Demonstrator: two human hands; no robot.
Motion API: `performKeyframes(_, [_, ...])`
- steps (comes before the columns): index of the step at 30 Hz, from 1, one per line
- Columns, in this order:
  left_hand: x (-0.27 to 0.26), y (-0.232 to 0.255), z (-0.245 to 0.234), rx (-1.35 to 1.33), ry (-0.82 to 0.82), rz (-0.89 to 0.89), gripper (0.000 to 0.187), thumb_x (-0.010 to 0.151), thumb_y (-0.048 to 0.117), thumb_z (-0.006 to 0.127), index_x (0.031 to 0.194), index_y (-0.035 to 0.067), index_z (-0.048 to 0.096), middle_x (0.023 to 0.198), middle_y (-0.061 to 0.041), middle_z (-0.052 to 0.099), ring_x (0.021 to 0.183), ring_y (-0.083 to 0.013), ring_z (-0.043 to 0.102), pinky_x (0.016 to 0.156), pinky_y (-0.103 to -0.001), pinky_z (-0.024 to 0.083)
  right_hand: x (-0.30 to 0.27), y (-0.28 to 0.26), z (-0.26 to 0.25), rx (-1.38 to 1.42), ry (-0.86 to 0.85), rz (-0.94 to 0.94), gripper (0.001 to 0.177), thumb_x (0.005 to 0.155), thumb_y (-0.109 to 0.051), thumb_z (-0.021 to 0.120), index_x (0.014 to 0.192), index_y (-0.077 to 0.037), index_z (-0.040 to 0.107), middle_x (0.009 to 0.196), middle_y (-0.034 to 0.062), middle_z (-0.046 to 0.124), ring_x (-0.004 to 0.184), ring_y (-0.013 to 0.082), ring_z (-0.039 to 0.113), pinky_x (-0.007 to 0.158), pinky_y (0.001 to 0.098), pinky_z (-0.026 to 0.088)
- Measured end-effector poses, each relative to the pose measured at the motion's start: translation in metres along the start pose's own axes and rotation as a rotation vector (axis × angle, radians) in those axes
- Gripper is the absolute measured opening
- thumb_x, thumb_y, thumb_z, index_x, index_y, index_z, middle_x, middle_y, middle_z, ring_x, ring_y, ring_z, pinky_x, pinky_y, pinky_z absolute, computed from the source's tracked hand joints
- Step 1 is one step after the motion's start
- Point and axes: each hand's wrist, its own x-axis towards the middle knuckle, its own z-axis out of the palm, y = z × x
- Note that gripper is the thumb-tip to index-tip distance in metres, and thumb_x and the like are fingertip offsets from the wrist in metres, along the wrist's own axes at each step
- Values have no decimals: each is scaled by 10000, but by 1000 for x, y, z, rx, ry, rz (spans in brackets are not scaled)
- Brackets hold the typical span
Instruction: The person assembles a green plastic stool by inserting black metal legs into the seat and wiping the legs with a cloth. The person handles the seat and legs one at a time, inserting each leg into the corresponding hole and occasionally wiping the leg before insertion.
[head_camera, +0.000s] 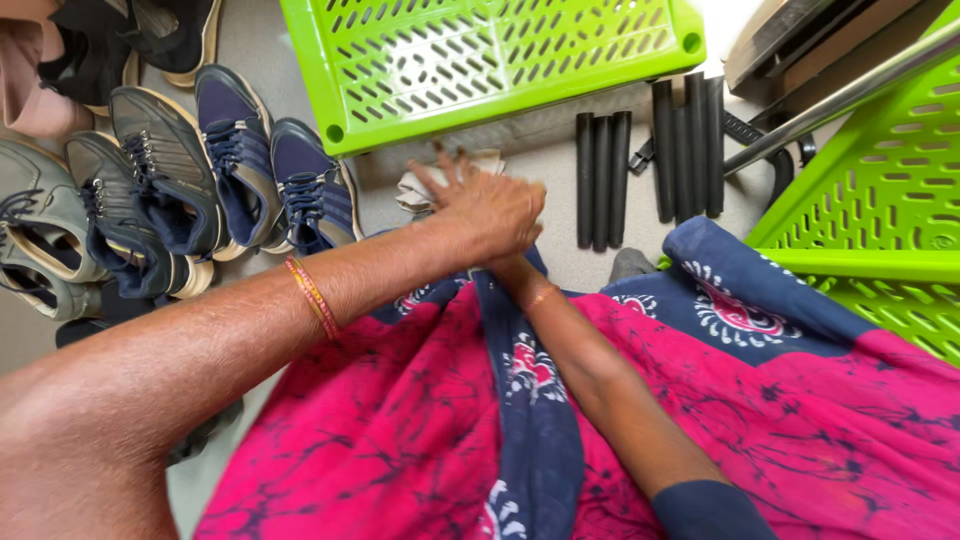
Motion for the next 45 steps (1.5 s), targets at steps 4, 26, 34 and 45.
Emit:
performKeyframes(4, [18, 24, 36, -75, 8, 127, 308, 819, 323, 717, 939, 40, 688, 877, -203, 739, 804, -387, 739, 660, -520, 577, 9, 6, -17, 11, -150, -65, 626, 961, -423, 593, 1541, -232, 455, 1628, 147, 381, 1513, 404, 329, 1198, 544, 302])
performKeyframes(26, [204, 27, 199, -744, 403, -703, 451, 767, 308, 701, 1020, -48, 589, 950, -293, 707, 953, -465, 697, 857, -541, 553, -78, 81, 55, -38, 374, -19, 409, 872, -254, 594, 1197, -5, 585, 1329, 196, 577, 1253, 384, 519, 1078, 508, 412])
performKeyframes(34, [171, 24, 125, -659, 367, -434, 544, 745, 431, 668, 1015, -25, 549, 863, -245, 680, 868, -459, 669, 778, -584, 521, -97, 94, 59, 329, 521, -138, 473, 880, -282, 680, 1240, 16, 608, 1235, 258, 620, 1151, 421, 591, 924, 462, 493])
performKeyframes(45, [83, -38, -123, -762, 783, -259, 527, 685, 356, 781, 1061, 60, 560, 835, -126, 699, 766, -282, 730, 631, -433, 578, -91, 101, -106, 1511, 735, 54, 493, 901, -134, 585, 1391, -91, 550, 1216, 62, 683, 1101, 167, 647, 1012, 307, 521])
